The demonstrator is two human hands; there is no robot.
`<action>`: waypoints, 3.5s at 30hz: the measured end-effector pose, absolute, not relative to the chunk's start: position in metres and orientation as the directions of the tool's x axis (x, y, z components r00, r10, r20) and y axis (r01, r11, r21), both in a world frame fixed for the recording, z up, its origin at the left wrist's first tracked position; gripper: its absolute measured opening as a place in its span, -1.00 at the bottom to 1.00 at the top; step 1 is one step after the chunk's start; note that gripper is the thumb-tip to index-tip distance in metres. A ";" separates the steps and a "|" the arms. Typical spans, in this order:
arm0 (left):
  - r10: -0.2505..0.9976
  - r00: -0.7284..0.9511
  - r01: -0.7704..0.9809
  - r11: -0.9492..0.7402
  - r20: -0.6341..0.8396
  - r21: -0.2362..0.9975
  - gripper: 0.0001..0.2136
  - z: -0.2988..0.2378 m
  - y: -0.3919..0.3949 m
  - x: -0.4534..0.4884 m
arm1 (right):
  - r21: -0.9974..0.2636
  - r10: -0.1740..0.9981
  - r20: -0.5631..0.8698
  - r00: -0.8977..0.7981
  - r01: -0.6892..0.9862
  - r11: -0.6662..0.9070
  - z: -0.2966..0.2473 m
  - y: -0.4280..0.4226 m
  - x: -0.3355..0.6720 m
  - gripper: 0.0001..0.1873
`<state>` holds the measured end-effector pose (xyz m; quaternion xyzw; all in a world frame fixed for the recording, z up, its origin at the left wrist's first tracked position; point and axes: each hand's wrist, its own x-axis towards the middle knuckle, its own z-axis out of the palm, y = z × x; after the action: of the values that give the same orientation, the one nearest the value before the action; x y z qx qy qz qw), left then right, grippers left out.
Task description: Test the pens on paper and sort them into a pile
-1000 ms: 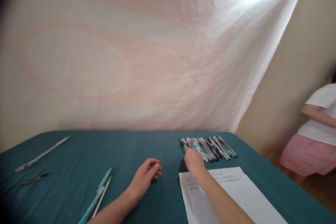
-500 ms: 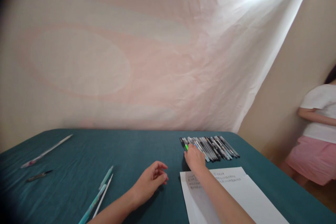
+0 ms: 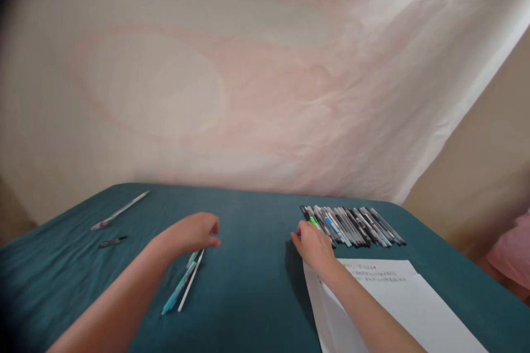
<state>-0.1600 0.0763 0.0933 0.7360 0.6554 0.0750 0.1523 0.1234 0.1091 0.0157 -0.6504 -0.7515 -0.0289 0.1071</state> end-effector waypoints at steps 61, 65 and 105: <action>0.969 0.212 0.892 -0.245 0.127 0.381 -0.78 0.026 0.089 -0.066 | -0.477 0.975 0.101 -0.197 0.851 0.221 0.003 0.141 0.087 -0.77; 0.967 0.226 0.866 -0.253 0.114 0.432 -0.70 0.020 0.080 -0.056 | -0.507 0.987 0.031 -0.156 0.849 0.150 -0.008 0.158 0.077 -0.71; 0.904 0.281 0.703 -0.423 0.323 0.571 -0.88 -0.002 0.072 -0.058 | -0.953 0.950 0.260 0.175 -0.112 0.282 -0.003 0.151 0.115 -0.73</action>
<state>-0.0584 0.0715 -0.0016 0.7839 0.5126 0.3113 0.1609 0.1154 0.1509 -0.0035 -0.4294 -0.4876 0.4180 0.6350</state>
